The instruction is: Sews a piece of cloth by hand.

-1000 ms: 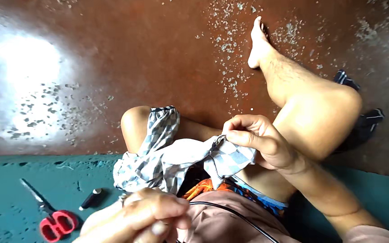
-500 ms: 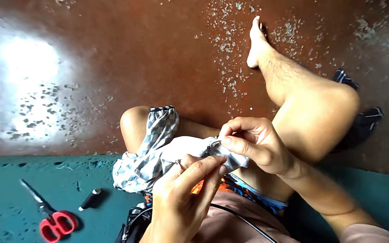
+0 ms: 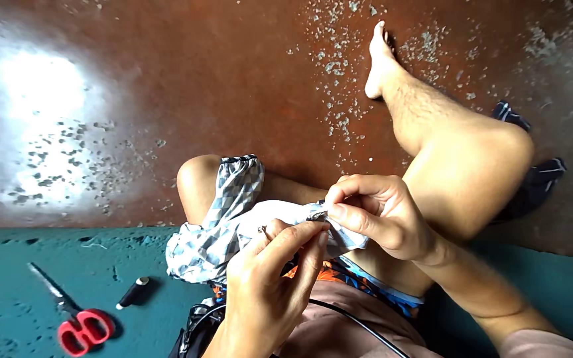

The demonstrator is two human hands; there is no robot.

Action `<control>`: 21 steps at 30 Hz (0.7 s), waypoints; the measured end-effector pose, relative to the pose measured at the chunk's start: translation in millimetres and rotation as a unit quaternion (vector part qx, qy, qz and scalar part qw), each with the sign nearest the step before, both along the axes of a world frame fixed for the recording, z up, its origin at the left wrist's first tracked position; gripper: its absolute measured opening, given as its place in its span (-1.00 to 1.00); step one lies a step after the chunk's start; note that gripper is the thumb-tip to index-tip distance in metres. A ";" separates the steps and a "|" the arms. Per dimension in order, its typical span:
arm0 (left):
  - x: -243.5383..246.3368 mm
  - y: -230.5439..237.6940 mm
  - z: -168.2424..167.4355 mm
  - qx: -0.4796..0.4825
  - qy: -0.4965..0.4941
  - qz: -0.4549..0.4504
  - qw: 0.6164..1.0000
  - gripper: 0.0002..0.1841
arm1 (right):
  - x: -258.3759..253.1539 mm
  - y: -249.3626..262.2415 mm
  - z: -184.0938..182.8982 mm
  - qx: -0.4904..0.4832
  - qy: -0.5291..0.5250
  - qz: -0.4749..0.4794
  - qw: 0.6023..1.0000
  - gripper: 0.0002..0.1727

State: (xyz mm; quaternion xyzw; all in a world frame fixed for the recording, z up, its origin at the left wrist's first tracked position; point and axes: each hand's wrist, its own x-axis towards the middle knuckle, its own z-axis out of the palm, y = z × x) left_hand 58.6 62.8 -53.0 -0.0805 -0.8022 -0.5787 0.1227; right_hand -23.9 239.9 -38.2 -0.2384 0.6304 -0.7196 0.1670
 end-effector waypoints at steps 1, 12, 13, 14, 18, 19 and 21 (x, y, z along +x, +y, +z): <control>0.0 0.1 -0.2 0.001 -0.001 0.001 1.000 -0.80 | 0.0 0.1 -0.2 0.000 0.001 0.000 1.000 -0.88; -0.4 -0.3 1.0 -0.003 0.001 0.003 1.000 -0.81 | 0.4 0.9 -0.1 0.000 0.009 0.000 1.000 -0.88; -0.4 -0.6 1.1 -0.003 0.001 0.001 1.000 -0.80 | 0.4 1.0 -0.2 0.001 0.010 0.000 1.000 -0.88; -0.5 -0.7 1.3 -0.004 0.002 0.001 1.000 -0.80 | 0.4 1.0 -0.2 0.002 0.011 0.001 1.000 -0.88; -0.9 -0.7 1.4 -0.005 0.001 -0.001 1.000 -0.80 | 0.4 0.6 -0.7 0.002 0.016 0.001 1.000 -0.89; -1.1 -0.8 1.5 -0.005 0.000 -0.001 1.000 -0.80 | 0.4 0.6 -0.7 0.003 0.017 0.000 1.000 -0.89; -1.6 -0.8 1.8 -0.007 -0.002 0.000 1.000 -0.80 | 0.5 0.7 -0.7 0.006 0.018 -0.002 1.000 -0.90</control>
